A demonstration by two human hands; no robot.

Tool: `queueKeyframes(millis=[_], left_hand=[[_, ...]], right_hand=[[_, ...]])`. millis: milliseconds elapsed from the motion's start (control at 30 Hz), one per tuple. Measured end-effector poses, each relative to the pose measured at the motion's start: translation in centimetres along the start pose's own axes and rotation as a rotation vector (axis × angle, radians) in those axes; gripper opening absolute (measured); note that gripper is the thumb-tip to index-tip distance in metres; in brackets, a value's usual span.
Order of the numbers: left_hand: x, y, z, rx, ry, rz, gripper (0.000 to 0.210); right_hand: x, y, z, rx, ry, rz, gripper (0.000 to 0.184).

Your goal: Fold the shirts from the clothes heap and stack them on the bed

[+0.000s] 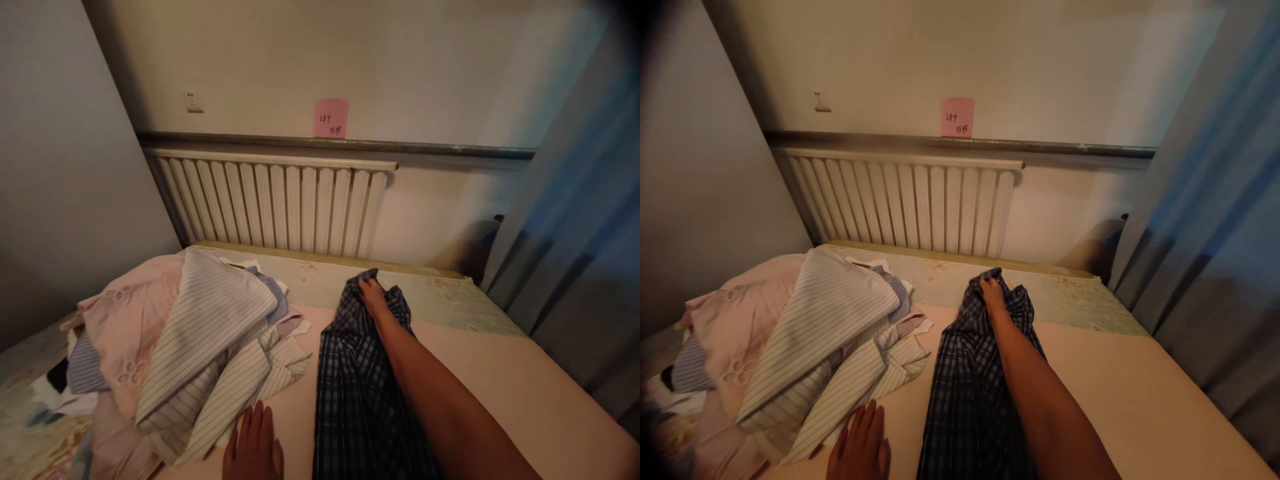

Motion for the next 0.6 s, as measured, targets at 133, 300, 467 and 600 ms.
queueKeyframes(millis=[133,300,467,600], left_hand=[[-0.4,-0.3,0.2,-0.015,0.011,0.004,0.047],[-1.4,-0.8,0.7,-0.029,0.026,0.008,0.048],[-2.5,-1.1,1.0,0.000,0.057,0.013,0.049],[-3.1,-1.4,1.1,-0.009,0.069,0.010,0.046]], right_hand=[[0.0,0.0,-0.1,0.024,-0.068,0.032,0.050],[-6.3,-4.5,-6.0,0.141,-0.184,-0.068,0.049],[-14.9,-9.9,-16.5,0.324,-0.282,-0.190,0.039],[-17.6,-12.1,-25.7,0.412,-0.230,-0.174,0.023]])
Point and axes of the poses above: each hand's wrist, its own z-axis towards the middle knuckle, its own x-axis out of the palm, y = z × x, the point moved 4 cm from there along z, towards the middle knuckle, and after that the axes turned 2 degrees about -z, right-handed, at the moved point
